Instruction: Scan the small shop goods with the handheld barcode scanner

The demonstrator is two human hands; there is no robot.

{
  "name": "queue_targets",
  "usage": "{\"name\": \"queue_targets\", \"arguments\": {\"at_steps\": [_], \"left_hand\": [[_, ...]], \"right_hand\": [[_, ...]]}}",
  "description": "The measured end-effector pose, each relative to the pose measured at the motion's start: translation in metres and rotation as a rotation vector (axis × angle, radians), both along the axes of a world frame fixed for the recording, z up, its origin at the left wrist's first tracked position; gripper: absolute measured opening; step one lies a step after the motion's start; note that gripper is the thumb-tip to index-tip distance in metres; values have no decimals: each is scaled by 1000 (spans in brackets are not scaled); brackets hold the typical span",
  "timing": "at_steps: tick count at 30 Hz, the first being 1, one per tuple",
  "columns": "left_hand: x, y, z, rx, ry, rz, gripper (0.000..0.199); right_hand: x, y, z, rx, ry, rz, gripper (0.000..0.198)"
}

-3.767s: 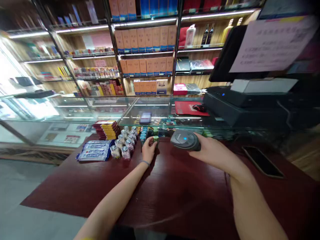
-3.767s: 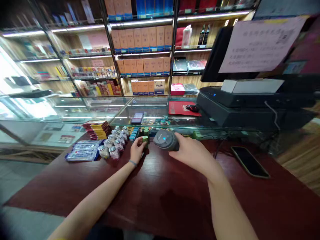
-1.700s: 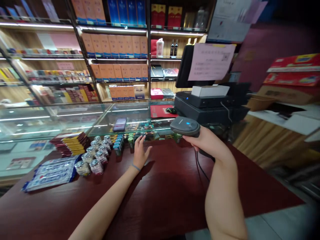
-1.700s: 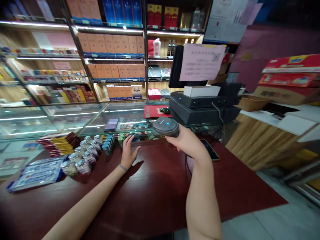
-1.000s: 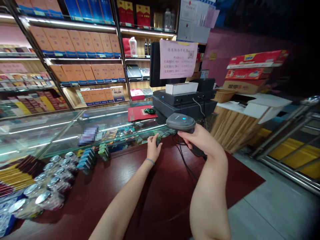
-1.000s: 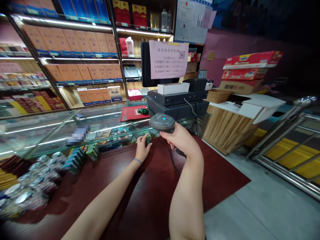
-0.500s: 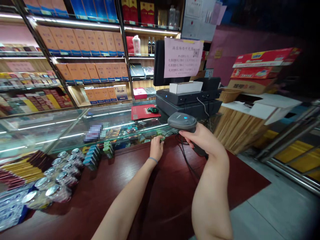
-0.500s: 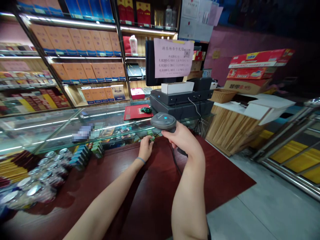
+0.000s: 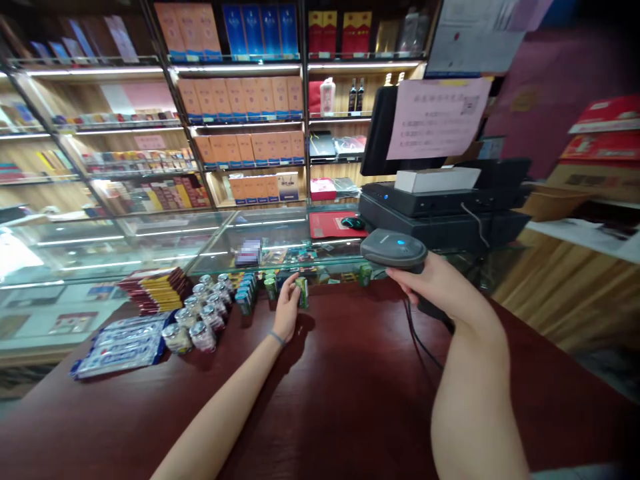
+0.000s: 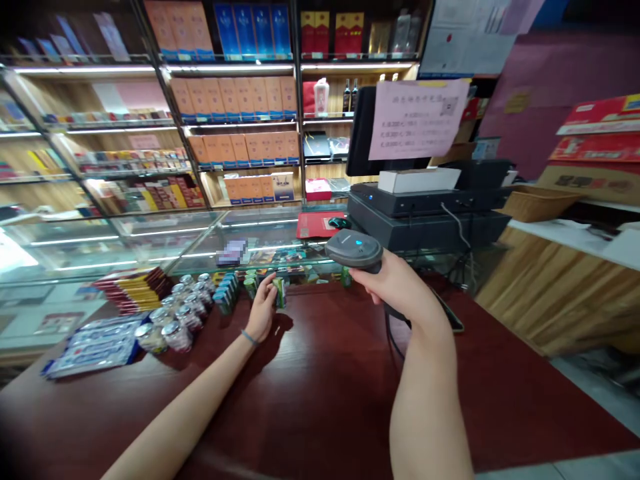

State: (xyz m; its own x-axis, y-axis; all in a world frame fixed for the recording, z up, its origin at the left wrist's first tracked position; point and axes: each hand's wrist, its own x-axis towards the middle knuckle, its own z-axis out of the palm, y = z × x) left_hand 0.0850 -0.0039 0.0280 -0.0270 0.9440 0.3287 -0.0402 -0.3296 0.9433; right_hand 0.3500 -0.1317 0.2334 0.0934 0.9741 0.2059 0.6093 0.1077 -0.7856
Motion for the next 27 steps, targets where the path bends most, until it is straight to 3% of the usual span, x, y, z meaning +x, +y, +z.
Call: {"name": "queue_targets", "arguments": {"at_steps": [5,10,19,27], "left_hand": [[-59,-11,0,-286,-383,-208,56],[-83,-14,0,-445,-652,-286,56],[-87,-8,-3,-527,-735,-326,50],[-87,-7,-5,-537,-766,-321,49]], "right_hand": [[-36,11,-5,-19,-58,54,23],[-71,18,-12,-107,-188,113,38],[-129,14,-25,-196,-667,277,42],[-147,7,-30,-205,-812,332,37]]}}
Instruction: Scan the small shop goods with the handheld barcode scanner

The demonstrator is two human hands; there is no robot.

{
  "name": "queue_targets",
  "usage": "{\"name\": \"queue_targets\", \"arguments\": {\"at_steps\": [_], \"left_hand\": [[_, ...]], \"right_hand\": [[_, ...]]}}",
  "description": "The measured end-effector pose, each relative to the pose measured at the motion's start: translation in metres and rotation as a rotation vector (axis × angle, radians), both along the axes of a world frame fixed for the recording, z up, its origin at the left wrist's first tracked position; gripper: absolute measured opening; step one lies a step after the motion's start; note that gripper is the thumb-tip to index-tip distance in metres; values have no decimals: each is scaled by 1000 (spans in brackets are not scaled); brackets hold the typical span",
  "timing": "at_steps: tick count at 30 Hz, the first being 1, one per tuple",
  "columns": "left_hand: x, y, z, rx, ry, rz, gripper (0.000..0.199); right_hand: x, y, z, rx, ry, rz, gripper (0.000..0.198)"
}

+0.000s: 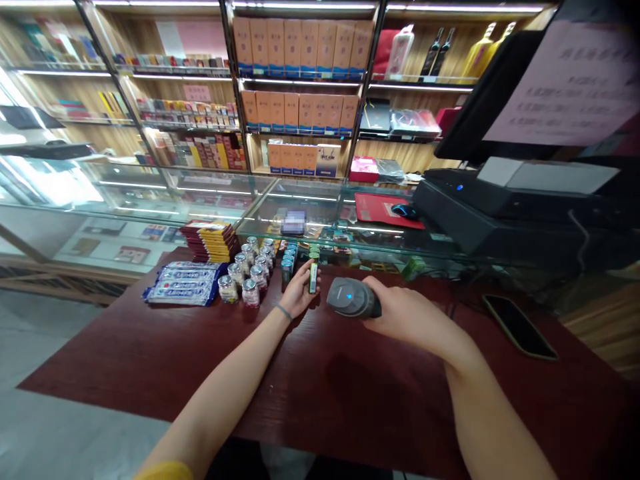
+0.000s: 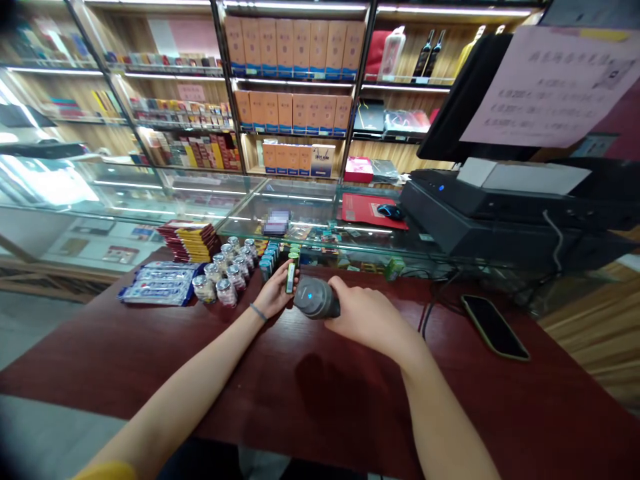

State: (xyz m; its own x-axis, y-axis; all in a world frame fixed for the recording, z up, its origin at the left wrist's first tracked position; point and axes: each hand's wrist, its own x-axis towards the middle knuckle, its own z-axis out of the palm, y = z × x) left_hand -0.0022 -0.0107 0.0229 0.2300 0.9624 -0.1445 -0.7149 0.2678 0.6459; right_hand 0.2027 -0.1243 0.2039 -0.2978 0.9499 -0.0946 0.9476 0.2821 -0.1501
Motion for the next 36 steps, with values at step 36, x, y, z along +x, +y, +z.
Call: {"name": "queue_targets", "arguments": {"at_steps": [36], "left_hand": [[12,-6,-9,346,801,573,37]], "right_hand": [[32,3,15,57,202,-101,45]]}}
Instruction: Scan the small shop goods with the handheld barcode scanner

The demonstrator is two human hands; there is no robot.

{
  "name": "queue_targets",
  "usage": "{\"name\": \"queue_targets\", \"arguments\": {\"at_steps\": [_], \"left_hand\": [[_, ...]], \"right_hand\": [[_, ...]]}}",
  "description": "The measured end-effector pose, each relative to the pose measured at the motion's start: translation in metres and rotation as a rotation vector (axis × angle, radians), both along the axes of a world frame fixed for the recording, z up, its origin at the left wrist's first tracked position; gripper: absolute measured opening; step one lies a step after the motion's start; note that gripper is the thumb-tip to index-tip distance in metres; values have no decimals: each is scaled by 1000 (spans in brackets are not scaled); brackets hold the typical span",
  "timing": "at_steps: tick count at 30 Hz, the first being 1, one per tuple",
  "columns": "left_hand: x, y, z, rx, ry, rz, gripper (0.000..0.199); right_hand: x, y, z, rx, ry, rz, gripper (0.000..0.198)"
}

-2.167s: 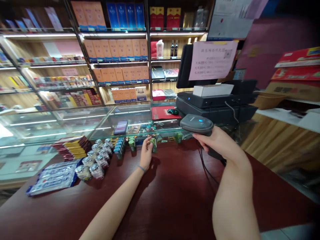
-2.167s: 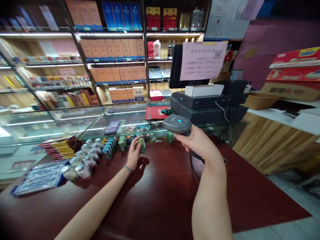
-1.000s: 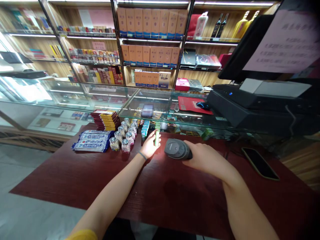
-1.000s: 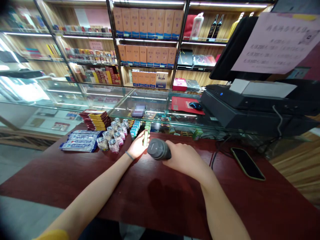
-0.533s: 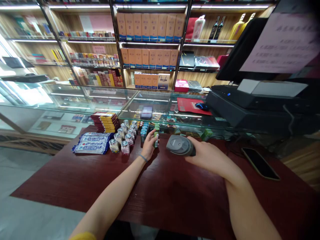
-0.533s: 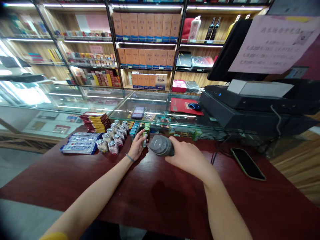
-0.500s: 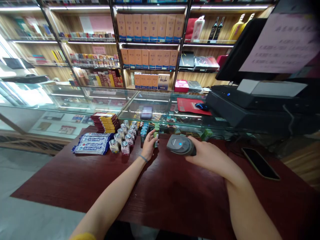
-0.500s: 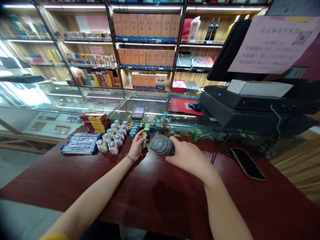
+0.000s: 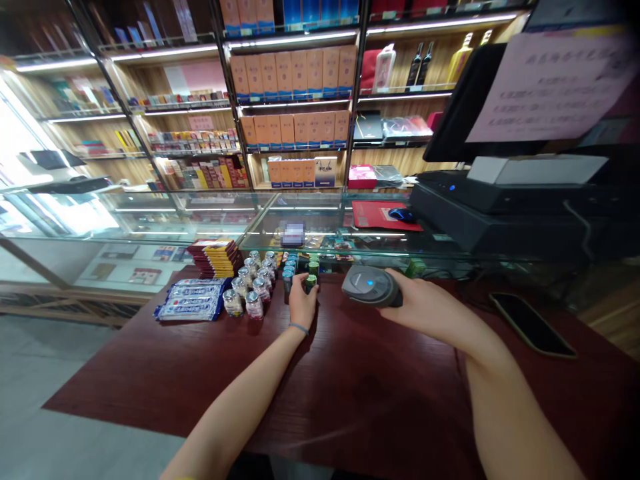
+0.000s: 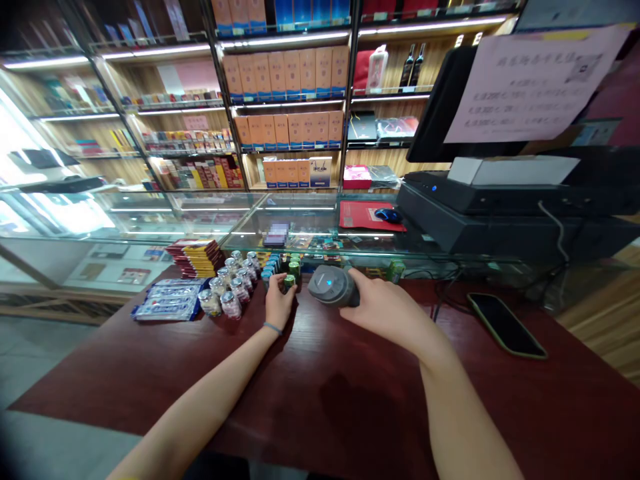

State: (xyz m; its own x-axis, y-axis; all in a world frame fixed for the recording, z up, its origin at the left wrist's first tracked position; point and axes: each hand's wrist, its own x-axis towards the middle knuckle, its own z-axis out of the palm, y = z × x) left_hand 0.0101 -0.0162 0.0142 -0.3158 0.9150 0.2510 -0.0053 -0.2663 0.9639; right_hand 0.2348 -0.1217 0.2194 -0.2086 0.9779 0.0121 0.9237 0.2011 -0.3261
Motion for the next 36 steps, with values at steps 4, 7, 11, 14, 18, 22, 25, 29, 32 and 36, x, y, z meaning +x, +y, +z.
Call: {"name": "queue_targets", "arguments": {"at_steps": [4,7,11,14,18,22,25,29,32,36], "left_hand": [[2,2,3,-11,67,-1,37],[6,4,8,2,79,-3,37],[13,11,14,3,140,11,38],[16,16,14,-12,134,31,38],[16,20,11,-59,121,31,39],[16,21,10,-68,83,23,41],[15,21,10,-40,68,20,44],[15,21,10,31,145,-13,56],[15,23,8,99,183,-11,66],[16,22,12,167,190,15,75]], "right_hand": [[4,-2,2,34,20,9,43],[7,-3,2,50,42,10,43],[12,-4,3,58,82,8,46],[16,-6,6,52,110,1,50],[20,-8,9,58,145,7,49],[23,-8,8,95,194,18,43],[25,-6,6,95,211,26,43],[28,-4,3,92,212,24,42],[30,-3,3,106,232,21,42],[37,-3,5,88,258,-32,42]]}}
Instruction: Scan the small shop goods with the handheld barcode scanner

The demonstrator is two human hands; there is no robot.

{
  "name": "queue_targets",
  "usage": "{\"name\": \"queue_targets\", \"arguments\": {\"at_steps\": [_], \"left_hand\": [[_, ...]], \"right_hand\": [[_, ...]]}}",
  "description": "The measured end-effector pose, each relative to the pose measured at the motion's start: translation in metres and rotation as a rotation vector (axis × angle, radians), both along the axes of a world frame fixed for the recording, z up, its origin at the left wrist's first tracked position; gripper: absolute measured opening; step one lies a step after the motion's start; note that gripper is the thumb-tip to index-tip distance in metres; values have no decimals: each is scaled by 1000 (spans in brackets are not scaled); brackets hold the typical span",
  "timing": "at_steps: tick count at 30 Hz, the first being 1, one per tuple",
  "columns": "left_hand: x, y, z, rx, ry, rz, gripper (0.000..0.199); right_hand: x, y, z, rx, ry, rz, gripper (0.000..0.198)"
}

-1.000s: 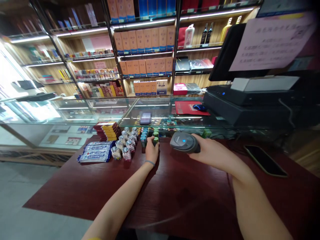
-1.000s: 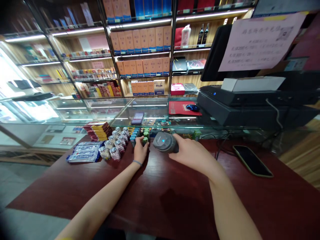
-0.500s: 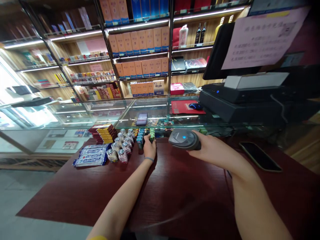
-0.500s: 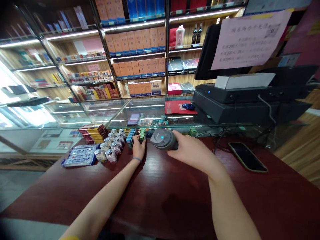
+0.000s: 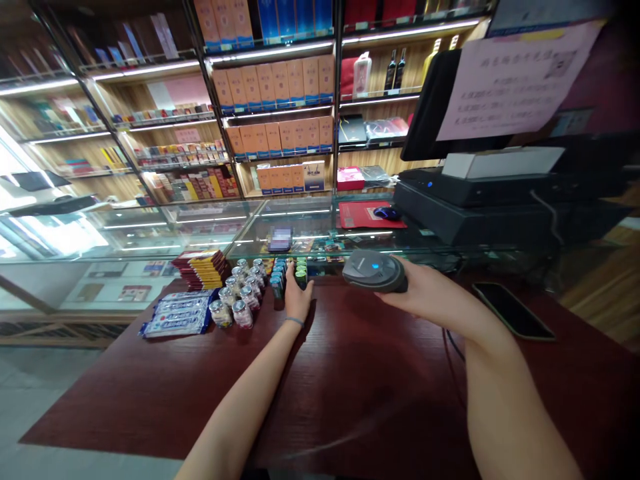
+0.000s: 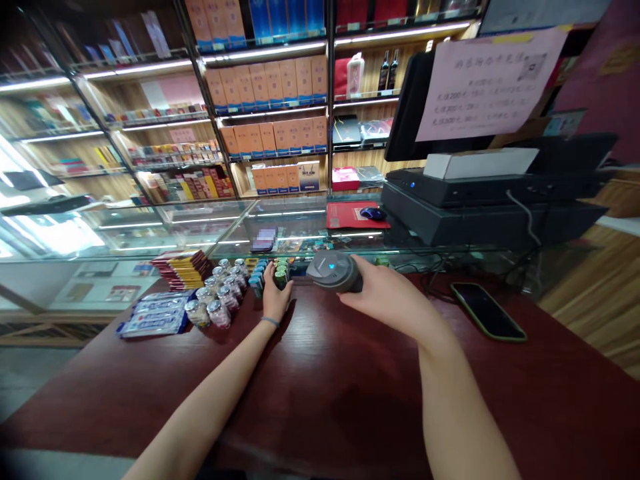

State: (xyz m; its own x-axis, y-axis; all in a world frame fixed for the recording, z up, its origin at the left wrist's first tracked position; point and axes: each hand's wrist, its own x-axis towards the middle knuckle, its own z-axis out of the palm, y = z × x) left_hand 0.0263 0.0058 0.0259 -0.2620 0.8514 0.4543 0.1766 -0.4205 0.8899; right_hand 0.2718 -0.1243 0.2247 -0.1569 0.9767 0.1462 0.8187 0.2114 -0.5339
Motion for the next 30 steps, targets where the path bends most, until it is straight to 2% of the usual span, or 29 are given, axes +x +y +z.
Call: {"name": "queue_targets", "arguments": {"at_steps": [3,6,10,15,21,26,30], "left_hand": [[2,-7,7,50,88,11,72],[6,-17,10,131,188,5,60],[26,-23,9,203,294,-124,44],[88,-16,11,185,299,-333,49],[183,3,10,126,222,-480,56],[238,22,-5,107,264,-447,59],[256,30,-20,72,315,-368,56]], "right_hand": [[9,0,3,-35,71,-17,42],[21,-3,7,-45,161,-35,44],[46,-8,10,7,244,-123,34],[82,-16,11,58,296,-275,30],[113,-26,11,93,266,-419,30],[130,-31,6,84,339,-439,23],[138,-32,2,92,419,-445,21]]}}
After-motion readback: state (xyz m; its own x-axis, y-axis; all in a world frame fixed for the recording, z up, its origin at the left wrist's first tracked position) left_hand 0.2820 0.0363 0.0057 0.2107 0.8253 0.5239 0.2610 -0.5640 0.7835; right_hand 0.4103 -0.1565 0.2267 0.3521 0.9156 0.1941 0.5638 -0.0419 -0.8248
